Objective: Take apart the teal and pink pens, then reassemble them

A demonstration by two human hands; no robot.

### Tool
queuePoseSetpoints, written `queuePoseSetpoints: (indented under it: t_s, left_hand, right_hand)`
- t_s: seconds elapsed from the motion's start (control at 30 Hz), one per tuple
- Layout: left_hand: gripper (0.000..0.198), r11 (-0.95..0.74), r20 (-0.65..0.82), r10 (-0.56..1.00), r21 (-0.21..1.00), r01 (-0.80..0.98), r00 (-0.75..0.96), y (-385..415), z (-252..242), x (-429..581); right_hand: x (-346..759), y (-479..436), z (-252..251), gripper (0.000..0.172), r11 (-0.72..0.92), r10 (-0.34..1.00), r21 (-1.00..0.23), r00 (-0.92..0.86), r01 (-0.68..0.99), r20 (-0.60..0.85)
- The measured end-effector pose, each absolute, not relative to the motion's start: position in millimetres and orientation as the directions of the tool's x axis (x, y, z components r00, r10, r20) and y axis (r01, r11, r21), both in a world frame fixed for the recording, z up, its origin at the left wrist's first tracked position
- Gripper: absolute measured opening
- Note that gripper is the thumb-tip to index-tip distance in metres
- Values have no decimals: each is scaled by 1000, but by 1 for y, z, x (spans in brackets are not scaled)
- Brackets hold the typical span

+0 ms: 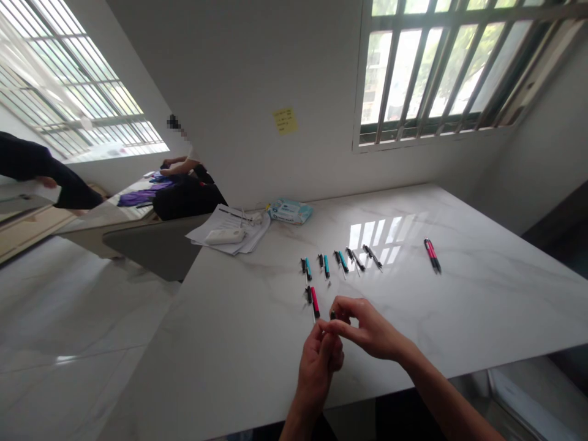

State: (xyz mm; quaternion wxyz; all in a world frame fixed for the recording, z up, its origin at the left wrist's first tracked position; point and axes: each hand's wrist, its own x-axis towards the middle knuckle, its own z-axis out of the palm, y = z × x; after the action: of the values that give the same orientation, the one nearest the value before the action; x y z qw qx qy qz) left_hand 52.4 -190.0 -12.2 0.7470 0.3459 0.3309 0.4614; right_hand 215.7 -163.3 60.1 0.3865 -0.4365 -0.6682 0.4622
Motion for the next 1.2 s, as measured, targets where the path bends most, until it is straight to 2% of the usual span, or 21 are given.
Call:
queuePoseSetpoints:
  t_s: [0.1, 0.17, 0.37, 0.43, 0.53, 0.6, 0.7, 0.83, 0.93, 1.07, 1.2]
  left_hand:
    - [46, 234, -129, 947, 904, -359, 294, -186, -13, 52]
    - [46, 167, -87, 960, 939, -299, 265, -185, -14, 53]
    - [39, 89, -46, 981, 971, -223, 188, -190, -13, 53]
    - [40, 79, -43, 985, 974, -214, 169, -192, -12, 54]
    - [40, 75, -44, 988, 974, -213, 149, -193, -11, 55]
    - [39, 72, -40, 989, 971, -227, 144, -193, -12, 55]
    - [36, 69, -33, 988, 969, -239, 152, -193, -16, 54]
    - [35, 59, -25, 990, 967, -247, 139, -193, -20, 53]
    - [36, 64, -29, 990, 965, -253, 140, -193, -19, 53]
    - [35, 74, -41, 990, 965, -252, 132, -195, -17, 54]
    - [35, 83, -48, 989, 963, -258, 136, -195, -16, 54]
  right_hand:
    - [214, -163, 51, 20, 168, 950, -976, -286, 139, 123]
    - [211, -165, 44, 21, 125, 966, -989, -238, 84, 102]
    - [203, -172, 28, 59, -14, 961, -978, -274, -209, 44]
    - [201, -174, 25, 66, 17, 977, -981, -204, -193, 58]
    - [198, -178, 23, 55, 62, 992, -985, -100, -160, 79]
    - [196, -181, 22, 50, 72, 988, -980, -120, -185, 95]
    - [196, -183, 22, 56, 107, 986, -980, -109, -165, 126]
    - [196, -183, 23, 51, 123, 986, -981, -94, -150, 138]
    - [196, -182, 24, 56, 139, 982, -981, -108, -138, 155]
    - [196, -181, 22, 43, 135, 984, -984, -98, -115, 146]
    - [194, -181, 21, 44, 138, 985, -983, -89, -118, 149]
